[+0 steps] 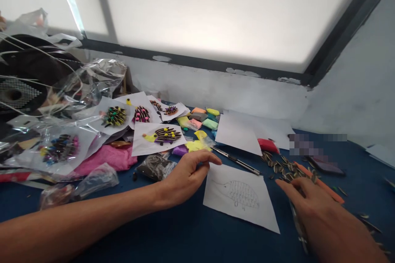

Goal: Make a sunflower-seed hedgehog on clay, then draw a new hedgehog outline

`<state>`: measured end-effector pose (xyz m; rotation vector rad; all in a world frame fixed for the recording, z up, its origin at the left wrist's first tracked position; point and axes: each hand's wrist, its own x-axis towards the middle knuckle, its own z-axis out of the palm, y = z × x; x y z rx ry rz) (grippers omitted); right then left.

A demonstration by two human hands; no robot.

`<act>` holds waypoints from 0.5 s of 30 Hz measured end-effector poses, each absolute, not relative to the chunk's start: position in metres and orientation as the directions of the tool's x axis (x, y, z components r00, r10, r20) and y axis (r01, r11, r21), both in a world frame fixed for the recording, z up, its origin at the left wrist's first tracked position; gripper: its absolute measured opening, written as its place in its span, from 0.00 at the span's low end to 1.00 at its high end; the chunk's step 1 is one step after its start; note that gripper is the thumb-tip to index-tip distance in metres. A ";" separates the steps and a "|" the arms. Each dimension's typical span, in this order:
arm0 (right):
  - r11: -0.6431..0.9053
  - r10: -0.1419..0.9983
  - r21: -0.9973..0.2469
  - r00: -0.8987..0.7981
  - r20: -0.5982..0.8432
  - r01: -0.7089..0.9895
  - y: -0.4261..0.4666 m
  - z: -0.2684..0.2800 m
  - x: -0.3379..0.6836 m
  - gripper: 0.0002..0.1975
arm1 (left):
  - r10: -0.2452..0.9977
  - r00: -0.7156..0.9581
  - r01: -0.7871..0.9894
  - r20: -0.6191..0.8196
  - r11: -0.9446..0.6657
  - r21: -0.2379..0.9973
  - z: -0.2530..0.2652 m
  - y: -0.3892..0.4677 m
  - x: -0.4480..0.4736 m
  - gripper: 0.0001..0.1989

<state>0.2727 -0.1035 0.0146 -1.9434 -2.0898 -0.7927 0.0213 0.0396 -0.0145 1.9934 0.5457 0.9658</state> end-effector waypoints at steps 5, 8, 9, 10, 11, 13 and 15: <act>0.109 0.830 0.523 -0.366 0.420 0.846 -0.103 0.003 0.290 0.26 | 0.647 0.630 0.041 0.430 -0.580 0.813 -0.013 0.038 0.023 0.15; 0.107 0.854 0.515 -0.344 0.391 0.851 -0.104 -0.001 0.295 0.27 | 0.601 0.676 0.058 0.426 -0.620 0.783 -0.014 0.036 0.023 0.14; 0.099 0.861 0.507 -0.329 0.388 0.856 -0.104 -0.001 0.294 0.27 | 0.579 0.699 0.065 0.419 -0.635 0.770 -0.014 0.036 0.022 0.14; 0.091 0.867 0.505 -0.318 0.385 0.858 -0.105 -0.001 0.293 0.27 | 0.559 0.721 0.070 0.410 -0.647 0.759 -0.014 0.035 0.021 0.14; 0.084 0.868 0.509 -0.313 0.385 0.857 -0.105 -0.001 0.292 0.26 | 0.534 0.745 0.079 0.400 -0.666 0.741 -0.015 0.034 0.020 0.16; 0.075 0.868 0.523 -0.313 0.385 0.849 -0.105 0.000 0.288 0.25 | 0.458 0.806 0.107 0.374 -0.735 0.670 -0.015 0.032 0.018 0.20; 0.059 0.865 0.540 -0.313 0.392 0.840 -0.105 0.003 0.284 0.24 | 0.365 0.870 0.129 0.333 -0.818 0.560 -0.014 0.030 0.016 0.23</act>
